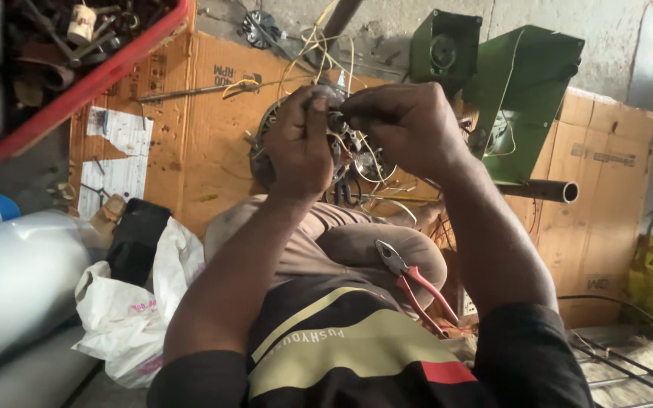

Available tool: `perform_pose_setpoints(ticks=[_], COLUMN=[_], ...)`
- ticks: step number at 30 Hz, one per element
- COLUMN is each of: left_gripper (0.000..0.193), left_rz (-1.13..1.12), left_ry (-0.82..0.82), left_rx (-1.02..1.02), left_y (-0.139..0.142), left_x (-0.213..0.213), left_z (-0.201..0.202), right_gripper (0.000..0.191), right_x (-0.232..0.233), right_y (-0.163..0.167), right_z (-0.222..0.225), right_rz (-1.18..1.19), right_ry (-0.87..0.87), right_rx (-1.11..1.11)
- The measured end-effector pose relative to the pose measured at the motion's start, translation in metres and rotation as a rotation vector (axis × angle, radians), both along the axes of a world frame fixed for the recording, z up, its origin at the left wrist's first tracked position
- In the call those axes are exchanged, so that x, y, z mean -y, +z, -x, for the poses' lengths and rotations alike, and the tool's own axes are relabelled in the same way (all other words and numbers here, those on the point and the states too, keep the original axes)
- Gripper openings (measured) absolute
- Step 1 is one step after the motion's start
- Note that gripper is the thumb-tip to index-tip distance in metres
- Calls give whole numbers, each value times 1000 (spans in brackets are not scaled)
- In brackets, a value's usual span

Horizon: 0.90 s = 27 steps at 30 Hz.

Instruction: The person sits on the floor holding an electric motor in their lap and uses pliers to pull old copper windings and wires out of the motor housing. They reposition the motor repeatedly, grip wire ends with pliers, and work the windings loose by hand.

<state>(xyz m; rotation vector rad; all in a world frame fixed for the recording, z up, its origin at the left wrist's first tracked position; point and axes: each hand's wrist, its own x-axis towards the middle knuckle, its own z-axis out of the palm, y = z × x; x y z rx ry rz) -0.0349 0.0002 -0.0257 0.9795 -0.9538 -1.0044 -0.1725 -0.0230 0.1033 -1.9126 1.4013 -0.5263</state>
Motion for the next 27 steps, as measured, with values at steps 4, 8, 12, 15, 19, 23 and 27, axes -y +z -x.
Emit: perform_pose_setpoints(ticks=[4, 8, 12, 15, 19, 23, 27], left_gripper=[16, 16, 17, 17, 19, 19, 18], left_rz=[6, 52, 82, 64, 42, 73, 53], left_ry=[7, 24, 13, -22, -33, 27, -17], left_rx=[17, 83, 75, 45, 12, 115, 24], left_y=[0, 4, 6, 6, 5, 4, 4], left_x=[-1, -1, -1, -2, -3, -3, -2], left_z=[-2, -5, -7, -7, -6, -6, -5], right_gripper=[25, 23, 24, 21, 23, 20, 16], right_x=[2, 2, 2, 2, 1, 2, 3], right_y=[0, 4, 8, 9, 12, 15, 15], right_z=[0, -1, -2, -4, -8, -11, -13], right_rz=[26, 202, 307, 286, 329, 255, 289], right_ry=[26, 160, 260, 227, 249, 209, 226], right_rx=[-59, -99, -147, -142, -164, -213, -252])
